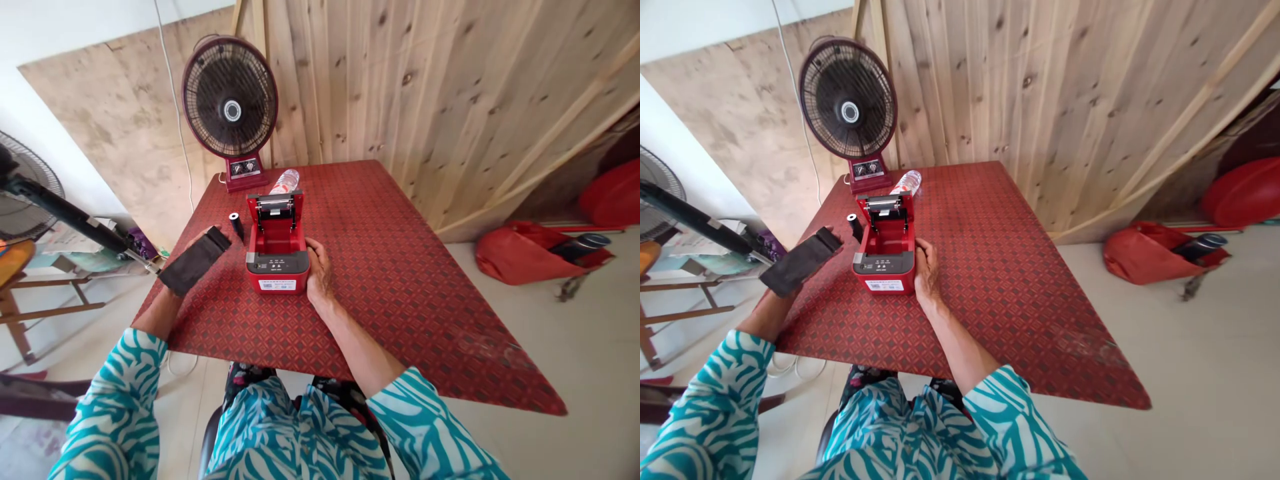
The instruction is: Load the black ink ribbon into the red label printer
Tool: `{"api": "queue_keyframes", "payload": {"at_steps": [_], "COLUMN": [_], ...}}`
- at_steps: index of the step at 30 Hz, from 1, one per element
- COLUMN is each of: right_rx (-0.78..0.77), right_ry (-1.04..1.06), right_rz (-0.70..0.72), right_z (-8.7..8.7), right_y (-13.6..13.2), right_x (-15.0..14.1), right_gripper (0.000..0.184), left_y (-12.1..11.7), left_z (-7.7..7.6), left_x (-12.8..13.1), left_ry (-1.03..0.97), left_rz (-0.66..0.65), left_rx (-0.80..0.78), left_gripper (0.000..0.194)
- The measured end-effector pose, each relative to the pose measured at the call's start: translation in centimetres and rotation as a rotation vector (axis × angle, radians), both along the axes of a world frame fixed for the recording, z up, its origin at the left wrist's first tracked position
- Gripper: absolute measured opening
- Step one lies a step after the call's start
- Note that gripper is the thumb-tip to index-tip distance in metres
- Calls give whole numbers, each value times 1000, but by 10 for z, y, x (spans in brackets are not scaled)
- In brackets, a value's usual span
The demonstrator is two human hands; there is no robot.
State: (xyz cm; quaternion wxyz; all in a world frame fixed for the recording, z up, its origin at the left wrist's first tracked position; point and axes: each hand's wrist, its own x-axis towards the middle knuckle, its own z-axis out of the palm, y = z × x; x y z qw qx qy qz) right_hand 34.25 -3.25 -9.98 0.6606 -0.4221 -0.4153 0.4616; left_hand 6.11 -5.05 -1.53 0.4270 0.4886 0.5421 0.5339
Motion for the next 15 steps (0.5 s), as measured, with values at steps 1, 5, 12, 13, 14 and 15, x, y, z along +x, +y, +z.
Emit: {"api": "queue_keyframes", "payload": {"at_steps": [1, 5, 12, 13, 14, 15], "right_rx": [-3, -4, 11, 11, 9, 5], "right_ry": [2, 9, -1, -3, -4, -5], "right_rz": [4, 3, 3, 2, -1, -5], "right_z": [0, 1, 0, 0, 1, 1], "right_y": [0, 0, 1, 1, 1, 1], "right_x": [0, 1, 3, 3, 3, 3], "right_gripper": [34, 33, 34, 33, 33, 33], "left_y": [-9, -33, -50, -51, -53, -54], "left_z": [2, 7, 15, 17, 20, 22], "left_x": [8, 35, 57, 59, 61, 63], "left_ry": [-103, -286, -470, -494, -518, -545], "left_rz": [-89, -183, -278, -285, -287, -284], "left_rx": [-14, -71, -116, -117, -114, -108], "left_gripper": [61, 69, 80, 78, 75, 70]}}
